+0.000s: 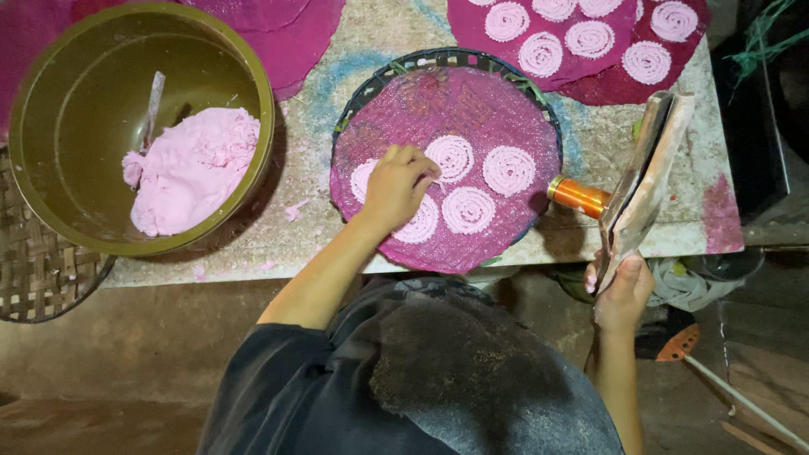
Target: The person uses a hand-held extruder press to pipe pink dough into rosette shapes onto round pink fabric discs. They reload dough from a large bowl between discs, place the discs aside, and continue piping rosettes onto new discs.
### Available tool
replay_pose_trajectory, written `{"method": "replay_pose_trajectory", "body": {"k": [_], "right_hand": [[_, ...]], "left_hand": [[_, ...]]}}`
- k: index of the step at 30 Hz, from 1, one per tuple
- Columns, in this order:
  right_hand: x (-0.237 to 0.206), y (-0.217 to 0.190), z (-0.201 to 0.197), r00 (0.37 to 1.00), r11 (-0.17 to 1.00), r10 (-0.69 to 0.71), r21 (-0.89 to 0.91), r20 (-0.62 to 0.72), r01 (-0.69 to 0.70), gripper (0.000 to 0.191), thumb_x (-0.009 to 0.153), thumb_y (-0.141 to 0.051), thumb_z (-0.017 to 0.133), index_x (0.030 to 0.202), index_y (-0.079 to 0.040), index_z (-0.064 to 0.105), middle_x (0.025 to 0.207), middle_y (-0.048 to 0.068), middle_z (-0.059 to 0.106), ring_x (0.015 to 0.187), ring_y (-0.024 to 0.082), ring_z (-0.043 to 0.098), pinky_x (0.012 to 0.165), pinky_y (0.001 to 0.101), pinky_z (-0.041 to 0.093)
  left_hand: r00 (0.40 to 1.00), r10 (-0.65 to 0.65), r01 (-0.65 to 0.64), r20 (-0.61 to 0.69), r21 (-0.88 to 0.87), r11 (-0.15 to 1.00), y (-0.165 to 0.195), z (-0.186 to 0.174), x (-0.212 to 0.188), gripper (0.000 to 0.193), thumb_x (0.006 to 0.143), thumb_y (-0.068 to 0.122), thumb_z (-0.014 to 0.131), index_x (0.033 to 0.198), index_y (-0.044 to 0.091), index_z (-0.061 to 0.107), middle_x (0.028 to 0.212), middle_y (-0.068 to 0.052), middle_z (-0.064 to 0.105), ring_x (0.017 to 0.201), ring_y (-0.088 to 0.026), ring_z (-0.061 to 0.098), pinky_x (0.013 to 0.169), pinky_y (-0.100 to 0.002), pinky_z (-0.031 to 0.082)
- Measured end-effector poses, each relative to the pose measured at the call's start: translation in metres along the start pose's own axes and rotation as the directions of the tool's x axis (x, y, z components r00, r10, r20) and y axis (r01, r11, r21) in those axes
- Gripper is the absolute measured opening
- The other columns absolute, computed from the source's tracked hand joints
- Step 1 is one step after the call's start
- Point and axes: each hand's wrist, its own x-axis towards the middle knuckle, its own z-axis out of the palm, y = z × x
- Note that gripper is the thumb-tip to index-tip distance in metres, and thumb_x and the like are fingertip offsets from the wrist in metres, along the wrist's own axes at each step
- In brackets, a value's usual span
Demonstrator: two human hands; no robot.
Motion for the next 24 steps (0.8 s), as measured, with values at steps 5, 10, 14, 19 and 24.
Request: {"method": "replay_pose_trajectory", "body": {"k": [5, 10, 14, 19, 24], "right_hand": [[0.004, 0.003, -0.004, 1.0, 1.0, 0.016, 0.024, 0.007, -0.016, 0.064, 0.111, -0.061, 0.048, 0.112, 0.002, 0.054, 0.085, 0.009, 0.055, 0.062, 0.015, 0.051, 0.052, 0.0288, 0.04], [0.006, 0.004, -0.007, 1.0, 1.0, -0.001, -0.014, 0.009, 0.001, 0.065, 0.109, -0.062, 0.048, 0.111, 0.002, 0.055, 0.085, 0.009, 0.056, 0.061, 0.015, 0.052, 0.051, 0.0282, 0.04], [0.005, 0.004, -0.013, 1.0, 1.0, 0.001, -0.006, 0.015, -0.001, 0.066, 0.11, -0.063, 0.046, 0.111, 0.003, 0.055, 0.085, 0.008, 0.055, 0.061, 0.015, 0.051, 0.051, 0.0282, 0.04], [0.008, 0.006, -0.018, 1.0, 1.0, 0.003, 0.004, 0.029, -0.003, 0.065, 0.111, -0.062, 0.046, 0.109, 0.003, 0.054, 0.083, 0.009, 0.054, 0.061, 0.016, 0.051, 0.051, 0.0295, 0.04], [0.009, 0.007, -0.022, 0.999, 0.999, 0.029, 0.017, 0.029, -0.03, 0.066, 0.111, -0.062, 0.044, 0.11, 0.004, 0.054, 0.082, 0.01, 0.054, 0.06, 0.016, 0.051, 0.051, 0.0301, 0.04]], "left_hand": [[0.988, 0.106, -0.117, 0.111, 0.097, 0.988, 0.0, 0.002, 0.0, 0.019, 0.078, 0.013, 0.079, 0.096, 0.016, 0.076, 0.098, -0.004, 0.06, 0.097, -0.028, 0.058, 0.082, -0.041, 0.051], [0.996, 0.047, -0.052, 0.073, 0.068, 0.996, 0.0, 0.017, -0.002, 0.01, 0.082, 0.012, 0.077, 0.091, 0.014, 0.074, 0.099, -0.005, 0.065, 0.098, -0.029, 0.06, 0.081, -0.041, 0.052], [0.989, -0.126, 0.136, 0.077, -0.138, 0.981, -0.004, 0.023, -0.007, 0.01, 0.088, 0.01, 0.073, 0.097, 0.009, 0.073, 0.099, -0.009, 0.068, 0.094, -0.032, 0.067, 0.078, -0.042, 0.054], [0.984, -0.151, 0.172, 0.095, -0.263, 0.949, 0.007, 0.027, 0.001, 0.011, 0.089, 0.009, 0.072, 0.099, 0.005, 0.072, 0.094, -0.012, 0.068, 0.083, -0.026, 0.07, 0.073, -0.037, 0.056], [0.936, -0.309, 0.352, 0.168, -0.475, 0.807, 0.029, 0.0, 0.023, 0.01, 0.09, 0.009, 0.074, 0.099, 0.006, 0.075, 0.087, -0.008, 0.071, 0.074, -0.014, 0.065, 0.068, -0.033, 0.055]]}}
